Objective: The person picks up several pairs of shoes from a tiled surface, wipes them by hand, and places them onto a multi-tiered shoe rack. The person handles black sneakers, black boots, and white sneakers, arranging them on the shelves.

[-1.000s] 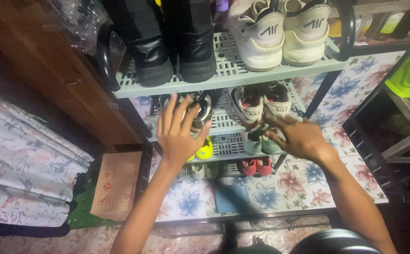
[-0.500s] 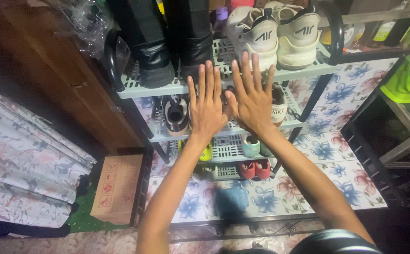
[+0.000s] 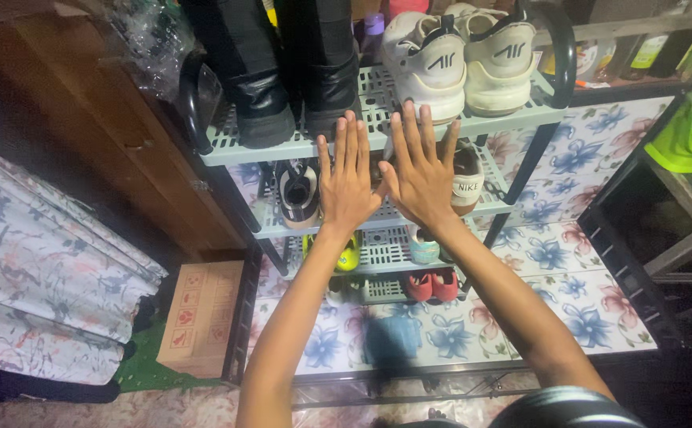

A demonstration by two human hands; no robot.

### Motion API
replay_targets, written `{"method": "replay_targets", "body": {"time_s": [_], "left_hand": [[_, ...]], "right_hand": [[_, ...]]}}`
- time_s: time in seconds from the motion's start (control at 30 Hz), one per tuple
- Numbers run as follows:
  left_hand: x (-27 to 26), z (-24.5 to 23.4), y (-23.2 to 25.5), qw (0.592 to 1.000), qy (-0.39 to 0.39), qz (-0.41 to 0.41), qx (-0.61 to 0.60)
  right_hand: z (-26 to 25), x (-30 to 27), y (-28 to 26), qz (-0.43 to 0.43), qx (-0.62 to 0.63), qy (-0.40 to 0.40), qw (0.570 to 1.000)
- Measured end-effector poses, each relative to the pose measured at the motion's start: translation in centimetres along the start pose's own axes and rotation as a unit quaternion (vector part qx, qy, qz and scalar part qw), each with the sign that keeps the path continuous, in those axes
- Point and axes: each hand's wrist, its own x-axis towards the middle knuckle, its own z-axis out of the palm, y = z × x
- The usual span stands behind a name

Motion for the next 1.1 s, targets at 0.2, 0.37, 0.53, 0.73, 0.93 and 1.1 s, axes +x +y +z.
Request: {"method": "replay_targets", "body": {"time_s": [0.2,0.37,0.53,0.73,0.93,1.1], "left_hand": [[-0.09,-0.20,0.01,1.000,-0.006,0.006,0.007],[-0.12,-0.38,-0.04,1.000,-0.011,0.007,-0.003],[-0.34,-0.31,-0.12,1.000,-0.004,0.008,0.000],[-0.35,-0.44,0.00,1.000,0.001,0.007,0.016],[-0.28,-0.32,0.12,1.000,0.010,0.003,-0.018],[-0.56,0.29,-0.18,1.000,0.002,-0.003,-0.029]], "right_hand": [[-0.23,-0.03,-0.27,0.006,0.007,0.001,1.000],[-0.38,-0.01,-0.37,0.002,0.002,0.003,1.000],[-0.25,-0.04,-0.32,0.005,0.006,0.000,1.000],[-0.15,-0.01,-0.32,0.003,-0.001,0.003,1.000],[-0.32,-0.12,-0.27,0.001,0.005,0.004,1.000],[-0.51,-0.21,-0.21,-0.003,0.002,0.002,1.000]]}}
